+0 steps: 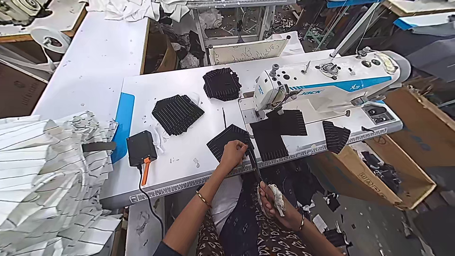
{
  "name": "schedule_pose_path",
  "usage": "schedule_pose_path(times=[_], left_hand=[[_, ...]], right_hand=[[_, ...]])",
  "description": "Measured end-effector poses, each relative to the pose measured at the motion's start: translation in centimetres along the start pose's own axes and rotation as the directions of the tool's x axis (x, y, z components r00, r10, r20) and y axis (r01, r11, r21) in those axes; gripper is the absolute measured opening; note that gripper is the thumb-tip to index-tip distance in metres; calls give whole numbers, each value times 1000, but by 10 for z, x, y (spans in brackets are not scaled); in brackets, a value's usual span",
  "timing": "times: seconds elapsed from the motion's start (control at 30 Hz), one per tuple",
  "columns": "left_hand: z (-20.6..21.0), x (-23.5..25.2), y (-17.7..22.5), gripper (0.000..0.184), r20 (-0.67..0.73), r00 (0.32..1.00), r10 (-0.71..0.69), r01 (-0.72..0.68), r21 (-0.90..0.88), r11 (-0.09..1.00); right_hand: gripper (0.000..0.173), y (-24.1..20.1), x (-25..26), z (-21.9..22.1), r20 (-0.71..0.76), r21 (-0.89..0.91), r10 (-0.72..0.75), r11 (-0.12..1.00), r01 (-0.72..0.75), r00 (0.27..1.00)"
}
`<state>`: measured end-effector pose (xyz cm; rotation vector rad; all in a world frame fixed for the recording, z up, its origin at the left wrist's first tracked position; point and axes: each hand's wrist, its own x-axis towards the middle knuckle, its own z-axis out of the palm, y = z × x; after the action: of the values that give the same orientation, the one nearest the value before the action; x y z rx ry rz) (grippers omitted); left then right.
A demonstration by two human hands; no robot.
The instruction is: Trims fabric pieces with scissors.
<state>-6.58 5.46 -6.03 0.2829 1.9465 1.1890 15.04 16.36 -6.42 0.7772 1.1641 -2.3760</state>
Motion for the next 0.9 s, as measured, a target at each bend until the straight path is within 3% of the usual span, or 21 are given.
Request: schedule_pose_path(times=[0.07,0.2,0.4,0.9], left_hand=[[1,6,-2,21,15,1000,-15,16,-129,991],[-3,6,-5,18,34,999,-12,18,-187,982],[-3,7,-6,17,27,1000,-12,16,-177,984],[-15,5,-5,16,136,991,-14,20,-43,999]], right_hand=[[37,-3,1,2,-17,13,1,1000,-1,1000],[37,-10,7,2,-34,-25,-6,1000,6,999],[36,-12,6,1,-170,-158,-46,987,19,984],[36,-27,13,-2,-166,-266,-64,964,18,984]])
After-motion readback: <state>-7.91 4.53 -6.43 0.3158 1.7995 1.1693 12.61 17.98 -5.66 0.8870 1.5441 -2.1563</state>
